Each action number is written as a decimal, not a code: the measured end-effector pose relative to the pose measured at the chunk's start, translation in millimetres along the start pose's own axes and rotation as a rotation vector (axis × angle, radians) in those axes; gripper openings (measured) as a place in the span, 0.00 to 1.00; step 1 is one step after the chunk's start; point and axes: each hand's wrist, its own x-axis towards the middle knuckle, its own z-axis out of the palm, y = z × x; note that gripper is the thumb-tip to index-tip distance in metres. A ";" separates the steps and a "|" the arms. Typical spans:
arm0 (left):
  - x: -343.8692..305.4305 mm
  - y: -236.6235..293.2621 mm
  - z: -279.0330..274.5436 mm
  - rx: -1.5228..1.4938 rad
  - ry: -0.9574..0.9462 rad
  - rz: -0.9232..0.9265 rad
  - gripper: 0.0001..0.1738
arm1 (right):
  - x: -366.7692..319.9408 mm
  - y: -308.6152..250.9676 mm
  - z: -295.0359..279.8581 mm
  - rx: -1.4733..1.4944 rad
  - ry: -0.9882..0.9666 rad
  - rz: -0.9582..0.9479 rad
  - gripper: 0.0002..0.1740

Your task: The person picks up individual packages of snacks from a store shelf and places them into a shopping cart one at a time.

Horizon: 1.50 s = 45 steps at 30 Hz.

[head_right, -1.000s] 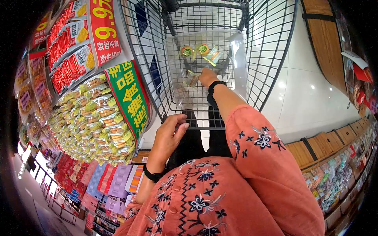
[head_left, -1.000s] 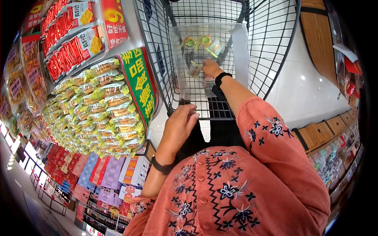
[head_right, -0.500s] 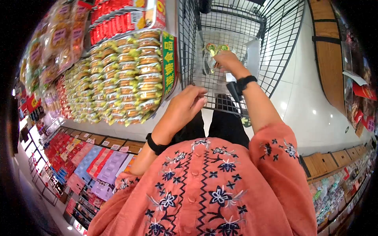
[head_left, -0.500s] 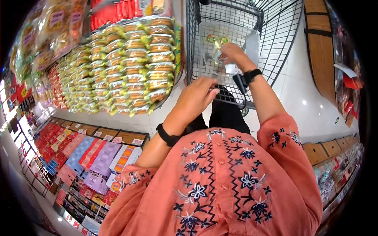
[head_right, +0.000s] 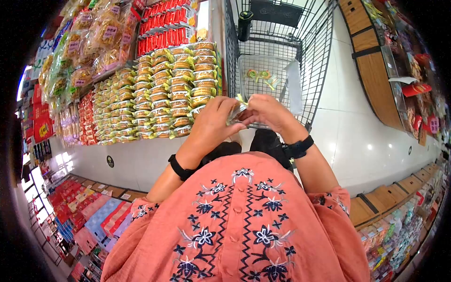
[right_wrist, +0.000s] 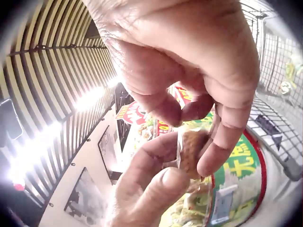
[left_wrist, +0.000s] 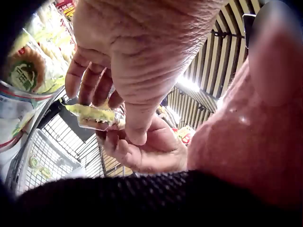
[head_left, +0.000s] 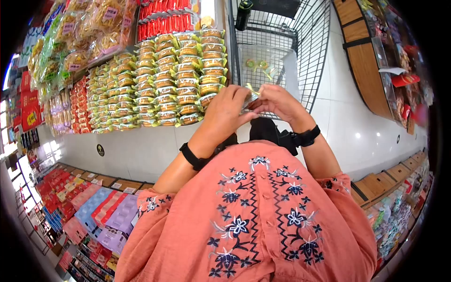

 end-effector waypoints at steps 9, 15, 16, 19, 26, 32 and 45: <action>-46.5 -20.7 -18.0 0.092 0.036 0.081 0.31 | 0.6 17.4 47.6 -0.082 -0.049 0.035 0.09; -68.6 -43.3 -28.3 0.026 0.118 -0.044 0.27 | 7.6 19.1 74.2 -0.178 -0.057 0.014 0.13; -70.4 -46.7 -32.7 -0.003 0.122 -0.075 0.26 | 10.2 18.1 75.4 -0.213 -0.075 0.014 0.14; -74.8 -57.1 -38.0 0.066 0.133 -0.055 0.24 | 16.2 20.4 78.5 -0.438 0.028 -0.092 0.14; -75.8 -60.7 -33.6 0.196 0.234 0.040 0.21 | 34.6 39.7 72.7 -0.726 0.078 -0.245 0.11; -77.8 -62.8 -31.2 0.304 0.210 0.051 0.16 | 52.5 59.6 70.0 -1.048 0.113 -0.563 0.12; -77.4 -67.4 -47.7 0.217 0.053 0.016 0.16 | 46.6 72.0 92.5 -1.433 0.257 -0.875 0.11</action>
